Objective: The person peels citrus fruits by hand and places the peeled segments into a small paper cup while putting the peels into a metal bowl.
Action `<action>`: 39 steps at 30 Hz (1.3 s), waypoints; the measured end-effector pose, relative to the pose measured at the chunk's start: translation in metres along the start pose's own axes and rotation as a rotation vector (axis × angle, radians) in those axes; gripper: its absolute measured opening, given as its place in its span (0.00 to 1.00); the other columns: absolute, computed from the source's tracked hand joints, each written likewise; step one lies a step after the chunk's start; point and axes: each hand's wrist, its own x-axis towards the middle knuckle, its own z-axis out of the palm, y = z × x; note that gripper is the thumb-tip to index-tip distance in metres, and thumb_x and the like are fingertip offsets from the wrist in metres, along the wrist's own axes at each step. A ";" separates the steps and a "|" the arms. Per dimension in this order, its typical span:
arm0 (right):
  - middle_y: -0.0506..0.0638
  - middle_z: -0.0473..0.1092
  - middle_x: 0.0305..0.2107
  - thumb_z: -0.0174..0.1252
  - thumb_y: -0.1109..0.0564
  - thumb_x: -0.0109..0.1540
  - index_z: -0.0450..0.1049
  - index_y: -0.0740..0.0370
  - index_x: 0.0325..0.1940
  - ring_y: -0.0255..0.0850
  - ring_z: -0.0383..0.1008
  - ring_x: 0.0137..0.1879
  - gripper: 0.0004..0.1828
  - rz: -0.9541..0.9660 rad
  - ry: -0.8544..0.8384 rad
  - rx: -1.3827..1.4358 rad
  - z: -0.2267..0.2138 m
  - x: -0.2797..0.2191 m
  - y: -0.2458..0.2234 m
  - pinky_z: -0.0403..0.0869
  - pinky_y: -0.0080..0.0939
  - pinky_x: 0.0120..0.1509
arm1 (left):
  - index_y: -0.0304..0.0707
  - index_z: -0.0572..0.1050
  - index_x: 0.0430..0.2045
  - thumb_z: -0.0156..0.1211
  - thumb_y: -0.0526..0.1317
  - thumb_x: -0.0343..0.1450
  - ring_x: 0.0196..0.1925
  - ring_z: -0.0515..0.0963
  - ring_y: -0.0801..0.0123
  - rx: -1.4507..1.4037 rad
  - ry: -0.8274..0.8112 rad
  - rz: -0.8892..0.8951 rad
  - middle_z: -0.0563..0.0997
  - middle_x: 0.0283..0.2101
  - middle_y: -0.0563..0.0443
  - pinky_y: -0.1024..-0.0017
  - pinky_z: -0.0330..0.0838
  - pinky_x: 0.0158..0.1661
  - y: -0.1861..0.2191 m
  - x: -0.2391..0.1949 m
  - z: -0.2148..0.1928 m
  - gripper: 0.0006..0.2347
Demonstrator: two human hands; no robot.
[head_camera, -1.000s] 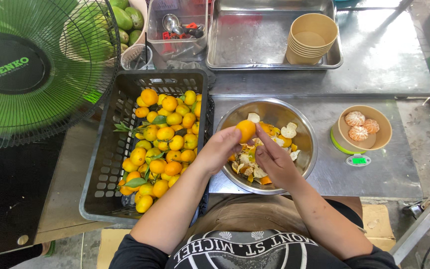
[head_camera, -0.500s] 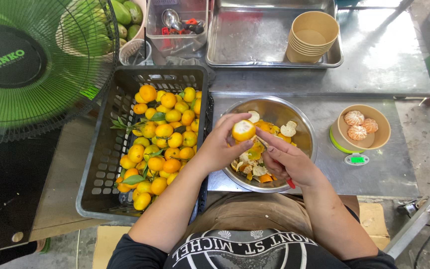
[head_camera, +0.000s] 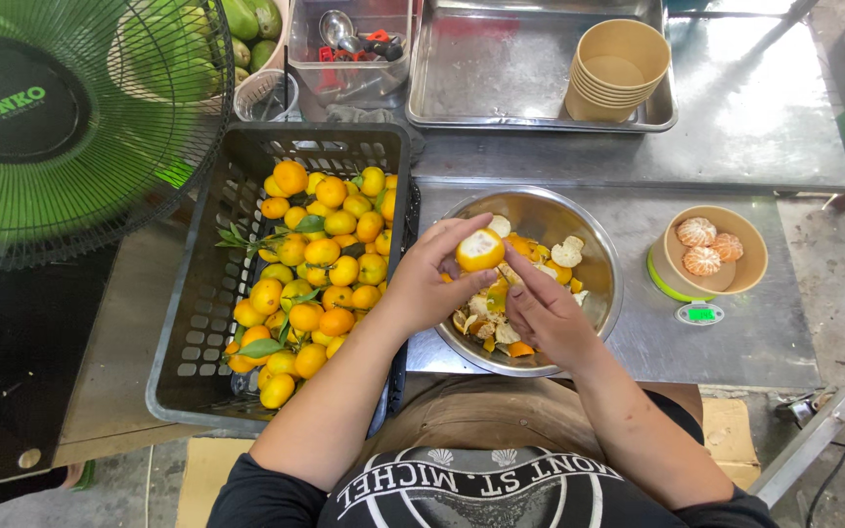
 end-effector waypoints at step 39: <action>0.41 0.58 0.24 0.46 0.56 0.74 0.45 0.54 0.83 0.28 0.55 0.28 0.33 -0.313 -0.034 -0.244 -0.007 0.014 0.020 0.61 0.29 0.32 | 0.34 0.67 0.65 0.52 0.52 0.78 0.51 0.75 0.75 -0.955 -0.051 -0.256 0.77 0.54 0.54 0.78 0.72 0.46 -0.053 0.003 0.030 0.24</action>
